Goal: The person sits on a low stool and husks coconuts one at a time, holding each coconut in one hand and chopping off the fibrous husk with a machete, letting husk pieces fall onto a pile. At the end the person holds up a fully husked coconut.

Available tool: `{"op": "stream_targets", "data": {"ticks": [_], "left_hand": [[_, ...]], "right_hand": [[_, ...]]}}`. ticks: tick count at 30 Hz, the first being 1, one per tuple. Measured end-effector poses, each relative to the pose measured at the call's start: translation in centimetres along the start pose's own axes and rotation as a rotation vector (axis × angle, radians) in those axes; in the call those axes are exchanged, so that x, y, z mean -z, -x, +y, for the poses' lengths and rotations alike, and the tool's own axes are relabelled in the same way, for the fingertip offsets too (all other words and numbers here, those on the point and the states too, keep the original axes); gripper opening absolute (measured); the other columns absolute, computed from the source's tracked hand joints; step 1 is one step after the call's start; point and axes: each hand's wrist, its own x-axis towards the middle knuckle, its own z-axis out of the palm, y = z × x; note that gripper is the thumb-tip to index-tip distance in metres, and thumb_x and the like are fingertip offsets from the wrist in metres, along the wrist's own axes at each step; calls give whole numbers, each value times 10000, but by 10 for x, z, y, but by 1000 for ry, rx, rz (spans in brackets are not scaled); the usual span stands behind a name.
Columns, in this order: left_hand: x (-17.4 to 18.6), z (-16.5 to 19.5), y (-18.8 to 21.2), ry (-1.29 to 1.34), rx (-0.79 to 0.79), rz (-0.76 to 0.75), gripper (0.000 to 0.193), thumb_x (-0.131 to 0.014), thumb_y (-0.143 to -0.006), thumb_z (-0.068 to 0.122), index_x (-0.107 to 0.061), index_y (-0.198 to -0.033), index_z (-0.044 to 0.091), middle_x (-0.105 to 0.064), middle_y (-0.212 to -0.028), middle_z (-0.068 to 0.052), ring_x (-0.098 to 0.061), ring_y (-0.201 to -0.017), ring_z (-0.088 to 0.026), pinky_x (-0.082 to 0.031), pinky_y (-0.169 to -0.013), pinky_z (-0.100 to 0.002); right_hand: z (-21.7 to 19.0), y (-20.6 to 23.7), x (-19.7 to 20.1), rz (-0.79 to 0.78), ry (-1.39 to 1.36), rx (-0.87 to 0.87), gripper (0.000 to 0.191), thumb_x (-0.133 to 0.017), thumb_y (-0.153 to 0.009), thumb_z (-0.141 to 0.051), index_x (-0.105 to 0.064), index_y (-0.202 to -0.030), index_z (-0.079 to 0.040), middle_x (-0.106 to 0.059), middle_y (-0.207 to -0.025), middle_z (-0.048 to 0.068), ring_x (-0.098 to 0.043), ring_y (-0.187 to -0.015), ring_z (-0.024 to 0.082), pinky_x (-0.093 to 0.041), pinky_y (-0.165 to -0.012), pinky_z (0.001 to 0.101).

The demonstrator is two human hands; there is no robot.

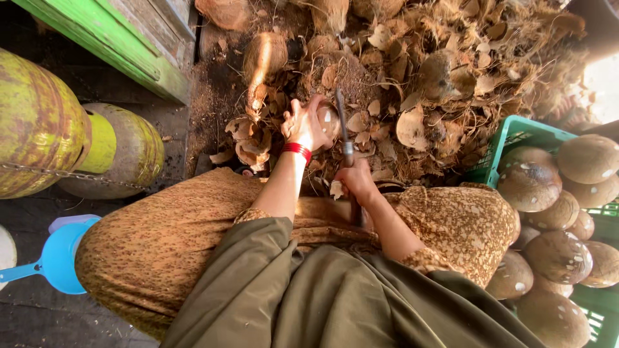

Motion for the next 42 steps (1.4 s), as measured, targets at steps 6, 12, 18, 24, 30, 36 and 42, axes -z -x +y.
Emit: {"op": "stream_targets", "data": {"ticks": [6,12,18,24,30,36,42], "left_hand": [[8,-17,14,71,88,6,1179,-1017,-475,274,-350,-1442,371,-452,-1296,-146,-548,-1107,-335,-541,-891,-493],[-18,-36,35,235,-38,280,896,-963,-749,356,-426,-1466,356,-466,-1374,-140,-622,-1062,-312,-604,-802,-460],[-21,-18,24,58,-74,73,1214,-1031,-341,230,-416,-1371,413,-418,-1332,-126,-504,-1168,-359,-549,-898,-523],[-4,-3,5,417,2,-6,1110,-958,-379,137,-423,-1336,311,-338,-1391,-200,-503,-1185,-397,-602,-866,-521],[5,-3,-12,268,114,-133,1128,-964,-410,202,-386,-1377,248,-420,-1285,-186,-559,-1136,-365,-623,-887,-498],[-31,-36,-11,591,-15,178,1098,-1007,-287,205,-487,-1253,250,-535,-1294,-130,-537,-1176,-312,-504,-982,-533],[-40,-47,4,972,-103,290,1098,-991,-420,281,-316,-1283,204,-566,-1291,-152,-617,-1129,-283,-565,-987,-522]], "right_hand": [[13,-19,9,-68,-66,-98,222,-631,-841,82,-474,-831,-75,-527,-577,52,-455,-387,137,-397,-331,287],[-10,2,8,-166,-84,-167,207,-617,-856,64,-463,-835,-73,-542,-574,65,-468,-389,143,-386,-329,298],[-41,55,9,-142,-383,-166,229,-640,-851,27,-449,-838,-99,-501,-568,26,-456,-389,123,-407,-337,282],[-64,78,41,-187,-423,487,174,-636,-859,42,-511,-854,-79,-527,-628,15,-494,-452,99,-449,-395,281],[4,9,8,138,55,133,226,-643,-736,97,-562,-789,-107,-585,-631,11,-556,-496,109,-495,-441,283],[36,-16,20,-28,-233,-172,107,-604,-837,55,-516,-811,1,-506,-530,79,-464,-390,188,-398,-346,350],[13,1,23,-44,-160,24,154,-607,-831,66,-490,-821,-36,-514,-538,83,-466,-382,172,-383,-341,323]]}}
